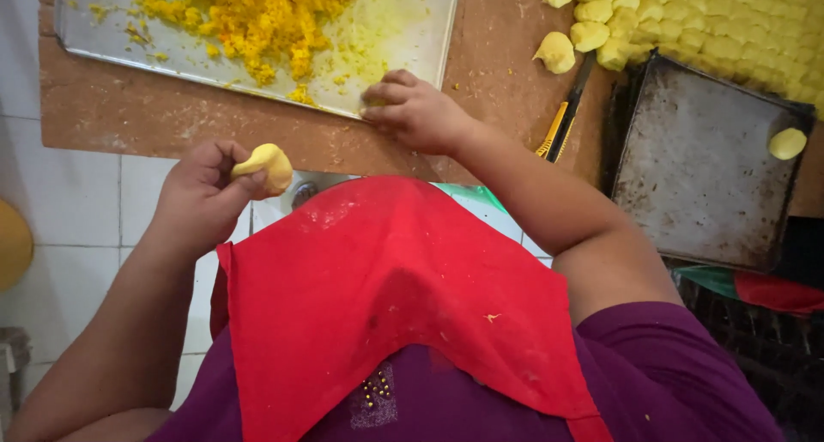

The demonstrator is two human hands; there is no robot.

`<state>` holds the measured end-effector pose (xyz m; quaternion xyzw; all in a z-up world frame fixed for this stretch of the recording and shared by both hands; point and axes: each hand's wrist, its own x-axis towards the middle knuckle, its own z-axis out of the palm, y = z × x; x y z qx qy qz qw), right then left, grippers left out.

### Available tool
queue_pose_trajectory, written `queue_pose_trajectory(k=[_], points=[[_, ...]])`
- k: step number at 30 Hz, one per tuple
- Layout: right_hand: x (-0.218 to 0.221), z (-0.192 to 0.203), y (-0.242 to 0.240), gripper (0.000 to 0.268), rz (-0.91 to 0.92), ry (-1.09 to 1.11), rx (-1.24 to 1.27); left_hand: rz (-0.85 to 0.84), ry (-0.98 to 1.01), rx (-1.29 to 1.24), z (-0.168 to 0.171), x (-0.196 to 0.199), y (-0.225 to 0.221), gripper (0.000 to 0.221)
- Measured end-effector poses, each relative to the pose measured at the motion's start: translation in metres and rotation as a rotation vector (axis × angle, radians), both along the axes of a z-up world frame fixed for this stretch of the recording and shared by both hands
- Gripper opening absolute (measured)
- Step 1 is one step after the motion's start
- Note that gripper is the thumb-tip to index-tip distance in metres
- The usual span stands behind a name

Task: Scoring the tops of dough balls with a knife and filling dough with a coconut mixture in a bakery.

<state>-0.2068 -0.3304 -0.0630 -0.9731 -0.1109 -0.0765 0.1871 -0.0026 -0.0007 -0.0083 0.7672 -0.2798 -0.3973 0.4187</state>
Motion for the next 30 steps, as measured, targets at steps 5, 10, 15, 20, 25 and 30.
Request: queue_pose_trajectory(k=[5, 10, 15, 20, 25, 30], points=[[-0.026, -0.017, -0.008, 0.024, 0.015, -0.323, -0.043, 0.022, 0.248, -0.296, -0.012, 0.000, 0.003, 0.020], [-0.039, 0.001, -0.001, 0.019, -0.006, -0.341, -0.107, 0.094, 0.404, -0.282, -0.049, 0.000, -0.014, 0.024], [-0.043, -0.011, -0.009, 0.015, -0.025, -0.389, -0.173, 0.241, 0.820, -0.286, -0.036, 0.000, -0.049, 0.041], [-0.028, -0.047, -0.047, 0.008, -0.249, -0.376, -0.211, 0.219, 0.889, -0.331, -0.056, 0.010, -0.091, 0.054], [0.023, -0.006, -0.021, 0.012, -0.442, -0.448, 0.166, 0.201, 0.944, -0.402, -0.070, -0.001, -0.145, 0.039], [0.044, 0.018, 0.020, 0.021, -0.397, -0.479, 0.349, 0.223, 1.096, -0.409, -0.098, -0.008, -0.190, 0.030]])
